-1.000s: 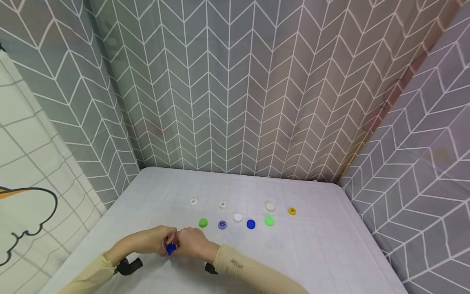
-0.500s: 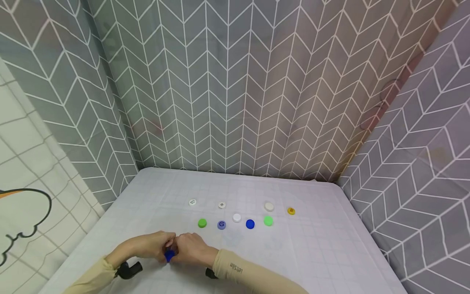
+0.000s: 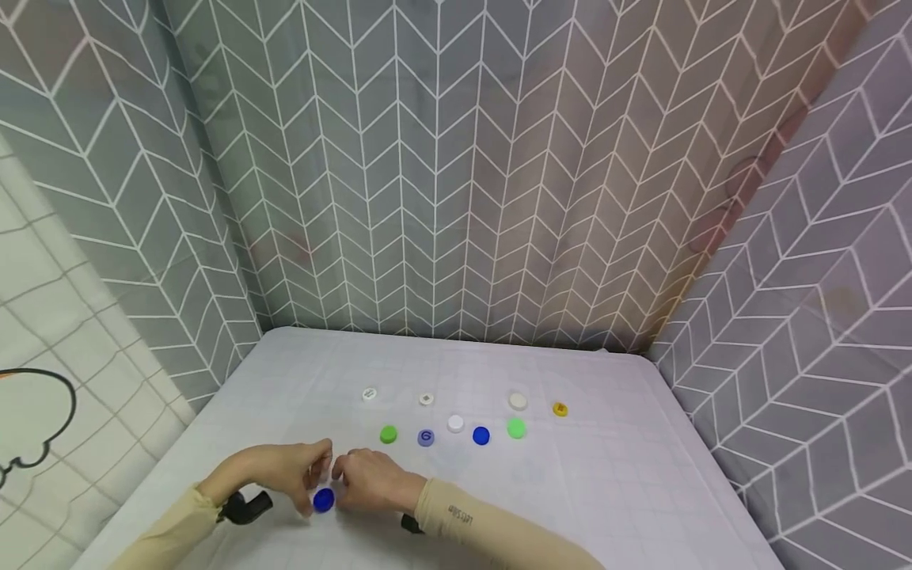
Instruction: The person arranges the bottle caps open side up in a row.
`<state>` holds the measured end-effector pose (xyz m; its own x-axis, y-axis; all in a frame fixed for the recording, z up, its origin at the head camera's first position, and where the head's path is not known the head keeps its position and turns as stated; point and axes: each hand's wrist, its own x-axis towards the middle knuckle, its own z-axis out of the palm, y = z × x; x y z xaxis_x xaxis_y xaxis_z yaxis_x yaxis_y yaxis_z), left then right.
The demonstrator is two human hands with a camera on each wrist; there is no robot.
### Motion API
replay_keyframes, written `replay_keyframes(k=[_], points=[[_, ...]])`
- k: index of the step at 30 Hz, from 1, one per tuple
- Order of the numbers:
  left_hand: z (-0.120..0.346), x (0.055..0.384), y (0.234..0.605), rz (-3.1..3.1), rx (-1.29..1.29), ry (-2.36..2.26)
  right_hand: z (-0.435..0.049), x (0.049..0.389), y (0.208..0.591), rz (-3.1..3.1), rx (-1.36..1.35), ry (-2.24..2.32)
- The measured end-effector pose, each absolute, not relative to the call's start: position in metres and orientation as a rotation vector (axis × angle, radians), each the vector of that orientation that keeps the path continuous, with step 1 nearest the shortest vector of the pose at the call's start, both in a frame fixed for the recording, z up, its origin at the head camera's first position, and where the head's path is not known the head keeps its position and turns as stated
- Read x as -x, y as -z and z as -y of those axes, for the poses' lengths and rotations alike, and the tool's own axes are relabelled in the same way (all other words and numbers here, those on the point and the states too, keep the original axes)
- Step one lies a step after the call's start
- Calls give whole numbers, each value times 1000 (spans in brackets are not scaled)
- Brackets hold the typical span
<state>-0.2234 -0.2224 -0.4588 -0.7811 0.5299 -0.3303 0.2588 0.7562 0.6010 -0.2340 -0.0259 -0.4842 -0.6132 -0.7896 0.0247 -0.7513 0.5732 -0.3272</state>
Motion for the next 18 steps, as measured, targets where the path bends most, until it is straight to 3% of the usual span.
replay_keyframes(k=[7, 18], points=[[226, 258, 444, -2594, -586, -825, 15, 265, 465, -2747, 1199, 647], [219, 326, 466, -2793, -411, -990, 10, 325, 459, -2828, 869, 893]])
